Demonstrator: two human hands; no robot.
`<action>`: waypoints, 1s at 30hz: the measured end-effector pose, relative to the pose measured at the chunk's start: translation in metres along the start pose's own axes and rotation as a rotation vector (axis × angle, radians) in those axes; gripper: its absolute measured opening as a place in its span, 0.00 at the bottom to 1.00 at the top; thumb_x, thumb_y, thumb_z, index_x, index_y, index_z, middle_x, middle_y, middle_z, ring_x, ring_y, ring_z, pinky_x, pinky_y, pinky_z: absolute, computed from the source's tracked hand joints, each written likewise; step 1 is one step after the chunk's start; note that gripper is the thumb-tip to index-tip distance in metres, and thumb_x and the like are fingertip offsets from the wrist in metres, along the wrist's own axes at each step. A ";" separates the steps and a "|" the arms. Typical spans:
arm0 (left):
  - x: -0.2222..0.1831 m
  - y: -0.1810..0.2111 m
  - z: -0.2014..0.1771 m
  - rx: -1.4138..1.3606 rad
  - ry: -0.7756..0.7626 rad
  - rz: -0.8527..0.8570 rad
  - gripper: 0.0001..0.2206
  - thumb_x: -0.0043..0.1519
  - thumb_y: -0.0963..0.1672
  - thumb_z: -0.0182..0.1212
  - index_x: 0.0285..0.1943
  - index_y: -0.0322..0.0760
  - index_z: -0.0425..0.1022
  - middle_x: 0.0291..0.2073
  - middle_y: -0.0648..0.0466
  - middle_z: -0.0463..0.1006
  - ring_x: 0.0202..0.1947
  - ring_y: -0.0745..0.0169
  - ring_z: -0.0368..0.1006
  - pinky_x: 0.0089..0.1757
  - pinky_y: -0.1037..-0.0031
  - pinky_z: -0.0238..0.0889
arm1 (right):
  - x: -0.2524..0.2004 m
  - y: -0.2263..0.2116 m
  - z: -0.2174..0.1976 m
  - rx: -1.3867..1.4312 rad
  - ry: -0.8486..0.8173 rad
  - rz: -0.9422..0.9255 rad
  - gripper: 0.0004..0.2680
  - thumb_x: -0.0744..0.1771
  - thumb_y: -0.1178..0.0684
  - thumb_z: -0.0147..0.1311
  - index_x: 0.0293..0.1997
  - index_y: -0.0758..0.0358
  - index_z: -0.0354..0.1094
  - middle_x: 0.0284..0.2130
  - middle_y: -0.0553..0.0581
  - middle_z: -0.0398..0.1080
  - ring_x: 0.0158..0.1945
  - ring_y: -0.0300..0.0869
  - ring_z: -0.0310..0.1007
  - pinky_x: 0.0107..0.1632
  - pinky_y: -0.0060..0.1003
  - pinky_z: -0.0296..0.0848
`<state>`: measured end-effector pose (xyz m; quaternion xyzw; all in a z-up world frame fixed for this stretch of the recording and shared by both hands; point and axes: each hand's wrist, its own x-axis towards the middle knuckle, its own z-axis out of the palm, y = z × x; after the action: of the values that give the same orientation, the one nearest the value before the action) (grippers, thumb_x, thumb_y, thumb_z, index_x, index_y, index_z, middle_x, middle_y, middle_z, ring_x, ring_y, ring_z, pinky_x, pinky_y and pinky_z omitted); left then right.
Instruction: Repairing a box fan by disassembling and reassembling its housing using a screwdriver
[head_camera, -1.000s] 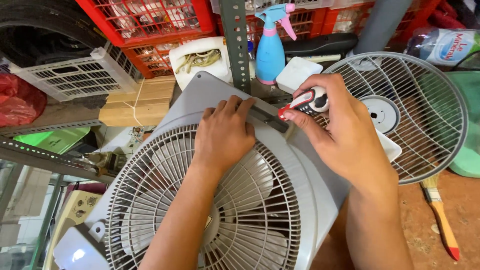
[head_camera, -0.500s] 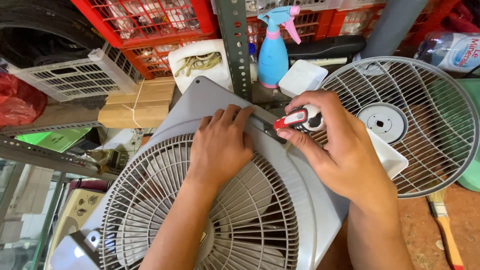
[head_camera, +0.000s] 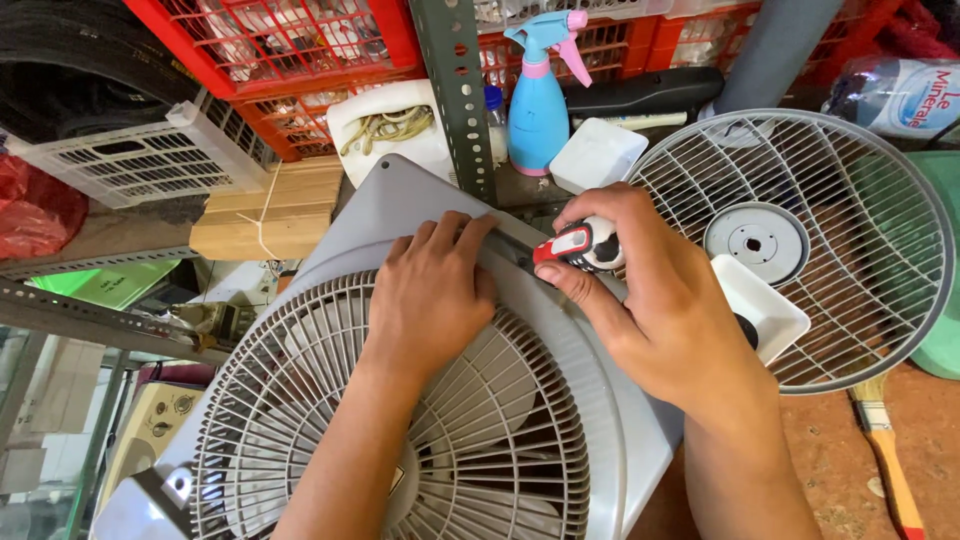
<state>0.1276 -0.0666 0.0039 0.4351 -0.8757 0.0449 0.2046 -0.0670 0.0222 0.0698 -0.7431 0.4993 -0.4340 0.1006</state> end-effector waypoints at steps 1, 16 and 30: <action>0.000 0.000 0.000 -0.001 -0.002 -0.004 0.23 0.54 0.44 0.53 0.62 0.41 0.74 0.45 0.51 0.77 0.43 0.45 0.73 0.42 0.52 0.66 | 0.000 -0.001 0.001 -0.001 0.005 0.010 0.11 0.69 0.55 0.56 0.53 0.66 0.60 0.46 0.57 0.69 0.48 0.47 0.73 0.54 0.39 0.70; 0.000 -0.001 0.000 -0.013 0.006 -0.008 0.22 0.54 0.43 0.52 0.60 0.41 0.75 0.44 0.51 0.77 0.42 0.44 0.73 0.40 0.51 0.66 | 0.004 0.005 -0.008 0.040 0.028 0.083 0.12 0.69 0.51 0.55 0.53 0.67 0.61 0.47 0.58 0.72 0.52 0.47 0.74 0.57 0.40 0.68; 0.002 0.001 -0.004 -0.031 -0.013 -0.006 0.23 0.55 0.44 0.52 0.61 0.42 0.74 0.47 0.51 0.77 0.45 0.45 0.72 0.43 0.51 0.66 | 0.005 0.013 -0.005 0.025 -0.016 0.044 0.11 0.69 0.52 0.54 0.53 0.65 0.60 0.46 0.59 0.70 0.48 0.48 0.75 0.53 0.41 0.70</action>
<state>0.1274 -0.0664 0.0080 0.4345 -0.8764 0.0278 0.2056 -0.0781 0.0137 0.0678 -0.7341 0.5092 -0.4319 0.1233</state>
